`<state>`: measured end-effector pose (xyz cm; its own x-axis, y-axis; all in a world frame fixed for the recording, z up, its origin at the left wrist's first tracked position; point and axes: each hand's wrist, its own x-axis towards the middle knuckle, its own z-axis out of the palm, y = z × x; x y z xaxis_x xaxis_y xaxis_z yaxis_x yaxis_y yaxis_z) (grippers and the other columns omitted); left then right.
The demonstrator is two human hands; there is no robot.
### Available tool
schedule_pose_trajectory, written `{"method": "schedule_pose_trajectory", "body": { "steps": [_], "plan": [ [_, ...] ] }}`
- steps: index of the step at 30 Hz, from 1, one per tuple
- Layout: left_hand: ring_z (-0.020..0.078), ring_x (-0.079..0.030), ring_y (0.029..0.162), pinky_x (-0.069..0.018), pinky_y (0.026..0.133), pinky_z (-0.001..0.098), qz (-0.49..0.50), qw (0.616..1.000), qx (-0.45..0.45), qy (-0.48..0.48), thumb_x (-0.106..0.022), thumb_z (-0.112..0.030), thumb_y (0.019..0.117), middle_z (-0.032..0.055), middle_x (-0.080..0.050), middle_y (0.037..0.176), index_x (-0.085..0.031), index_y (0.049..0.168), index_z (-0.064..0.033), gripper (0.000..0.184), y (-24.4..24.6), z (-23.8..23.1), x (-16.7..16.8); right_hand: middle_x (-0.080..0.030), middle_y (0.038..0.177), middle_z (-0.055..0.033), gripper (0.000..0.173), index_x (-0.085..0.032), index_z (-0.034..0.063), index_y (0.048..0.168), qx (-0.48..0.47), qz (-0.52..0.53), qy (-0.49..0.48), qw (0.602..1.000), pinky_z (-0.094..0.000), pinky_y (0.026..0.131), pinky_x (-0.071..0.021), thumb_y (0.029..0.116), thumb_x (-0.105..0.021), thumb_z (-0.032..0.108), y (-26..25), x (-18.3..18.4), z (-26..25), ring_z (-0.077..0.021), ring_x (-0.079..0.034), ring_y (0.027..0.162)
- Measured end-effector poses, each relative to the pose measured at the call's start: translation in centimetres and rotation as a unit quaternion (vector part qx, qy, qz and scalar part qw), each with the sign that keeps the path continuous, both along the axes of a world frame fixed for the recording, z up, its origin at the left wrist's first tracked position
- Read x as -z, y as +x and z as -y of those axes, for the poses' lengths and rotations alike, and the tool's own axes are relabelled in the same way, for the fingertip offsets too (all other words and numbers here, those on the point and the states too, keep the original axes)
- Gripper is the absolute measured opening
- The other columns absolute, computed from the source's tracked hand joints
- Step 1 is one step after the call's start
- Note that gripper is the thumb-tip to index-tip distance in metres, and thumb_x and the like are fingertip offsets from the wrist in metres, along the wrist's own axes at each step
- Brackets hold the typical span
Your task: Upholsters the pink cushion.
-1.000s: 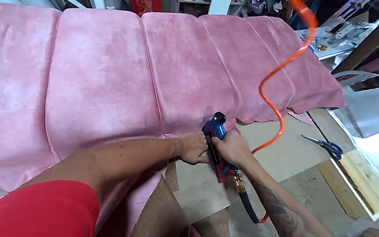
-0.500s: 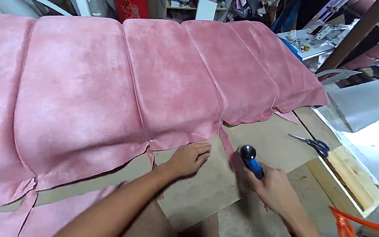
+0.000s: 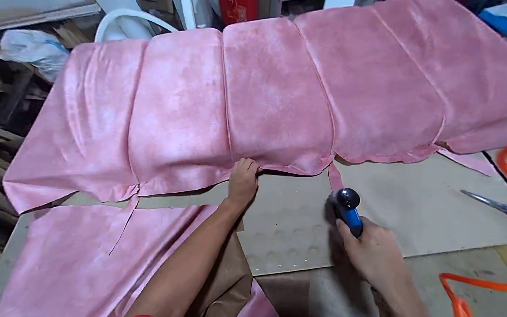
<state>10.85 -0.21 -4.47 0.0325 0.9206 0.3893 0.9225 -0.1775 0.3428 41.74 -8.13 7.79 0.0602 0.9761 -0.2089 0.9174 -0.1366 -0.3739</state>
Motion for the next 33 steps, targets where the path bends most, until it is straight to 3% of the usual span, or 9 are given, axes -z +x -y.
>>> {"method": "schedule_pose_trajectory", "body": {
  "steps": [3, 6, 10, 15, 20, 25, 30, 33],
  "plan": [
    [0.0305, -0.069, 0.103, -0.0562, 0.092, 0.0465, 0.009, 1.0, 0.012, -0.024, -0.064, -0.005, 0.0954, 0.0125, -0.073, 0.103, -0.074, 0.096, -0.0034, 0.01, 0.0, 0.6, -0.2, -0.063, 0.066, -0.0041, 0.038, -0.067, 0.0117, 0.084, 0.021, -0.084, -0.059, 0.995, -0.0473, 0.06, -0.0547, 0.0995, -0.061, 0.046, -3.7, -1.9, -2.0, -0.0214, -0.066, 0.063],
    [0.0295, -0.07, 0.101, -0.0572, 0.091, 0.0454, 0.009, 1.0, 0.015, -0.025, -0.065, -0.004, 0.0935, 0.0119, -0.073, 0.1, -0.075, 0.094, -0.0037, 0.011, 0.1, 1.4, 0.5, -0.063, 0.061, -0.0049, 0.043, -0.066, 0.0127, 0.077, 0.017, -0.132, -0.063, 0.989, -0.0479, 0.053, -0.054, 0.1004, -0.059, 0.049, -8.6, -1.7, -4.2, -0.0221, -0.064, 0.056],
    [0.0287, -0.07, 0.104, -0.0569, 0.093, 0.0465, 0.004, 0.998, 0.051, -0.044, -0.065, -0.007, 0.0962, 0.0112, -0.074, 0.105, -0.077, 0.103, -0.006, 0.014, -0.3, 2.3, -0.1, -0.064, 0.06, -0.0089, 0.045, -0.065, 0.0103, 0.077, 0.004, -0.124, -0.079, 0.989, -0.0482, 0.045, -0.0532, 0.1007, -0.054, 0.047, -12.9, -0.6, -6.4, -0.0255, -0.063, 0.047],
    [0.0263, -0.069, 0.109, -0.0567, 0.096, 0.0417, 0.017, 0.998, 0.057, -0.007, -0.061, -0.005, 0.0973, 0.0107, -0.073, 0.112, -0.076, 0.107, -0.0054, 0.018, -0.5, 4.2, 0.5, -0.064, 0.059, -0.0106, 0.045, -0.064, 0.0098, 0.074, 0.038, -0.103, -0.115, 0.987, -0.048, 0.042, -0.0511, 0.0975, -0.056, 0.047, -14.6, -0.2, -5.6, -0.027, -0.061, 0.044],
    [0.0215, -0.058, 0.135, -0.047, 0.114, 0.0363, 0.007, 0.996, 0.056, -0.074, -0.048, -0.017, 0.1043, 0.0093, -0.064, 0.141, -0.07, 0.13, -0.0068, 0.035, -0.8, 6.2, 0.9, -0.063, 0.056, -0.0084, 0.047, -0.064, 0.0127, 0.072, 0.051, -0.074, -0.092, 0.992, -0.0469, 0.041, -0.0491, 0.0958, -0.056, 0.052, -17.0, -0.4, -5.2, -0.025, -0.06, 0.044],
    [0.0198, -0.047, 0.145, -0.0382, 0.12, 0.0347, -0.025, 0.986, 0.089, -0.139, -0.043, -0.018, 0.1038, 0.0076, -0.054, 0.153, -0.058, 0.145, -0.0077, 0.045, -1.7, 6.7, 0.4, -0.065, 0.058, -0.0086, 0.045, -0.063, 0.0111, 0.073, 0.049, -0.086, -0.108, 0.989, -0.0477, 0.043, -0.0548, 0.0979, -0.057, 0.048, -18.4, -0.7, -5.8, -0.025, -0.064, 0.045],
    [0.0188, -0.044, 0.147, -0.0338, 0.123, 0.037, -0.04, 0.982, 0.102, -0.152, -0.037, -0.022, 0.1038, 0.0059, -0.05, 0.157, -0.052, 0.15, -0.0074, 0.051, -2.1, 7.6, 0.1, -0.064, 0.057, -0.0089, 0.042, -0.063, 0.0112, 0.072, 0.047, -0.066, -0.126, 0.989, -0.0457, 0.042, -0.0504, 0.0965, -0.056, 0.045, -20.3, -1.3, -5.6, -0.0248, -0.062, 0.045],
    [0.0194, -0.043, 0.148, -0.032, 0.124, 0.0399, -0.06, 0.979, 0.104, -0.163, -0.037, -0.025, 0.103, 0.0069, -0.05, 0.157, -0.055, 0.148, -0.0055, 0.052, -2.3, 7.7, 0.0, -0.065, 0.058, -0.008, 0.042, -0.063, 0.0108, 0.073, 0.035, -0.07, -0.132, 0.988, -0.0447, 0.043, -0.0542, 0.0971, -0.058, 0.045, -21.2, -1.8, -6.2, -0.0232, -0.064, 0.045]
  ]
}}
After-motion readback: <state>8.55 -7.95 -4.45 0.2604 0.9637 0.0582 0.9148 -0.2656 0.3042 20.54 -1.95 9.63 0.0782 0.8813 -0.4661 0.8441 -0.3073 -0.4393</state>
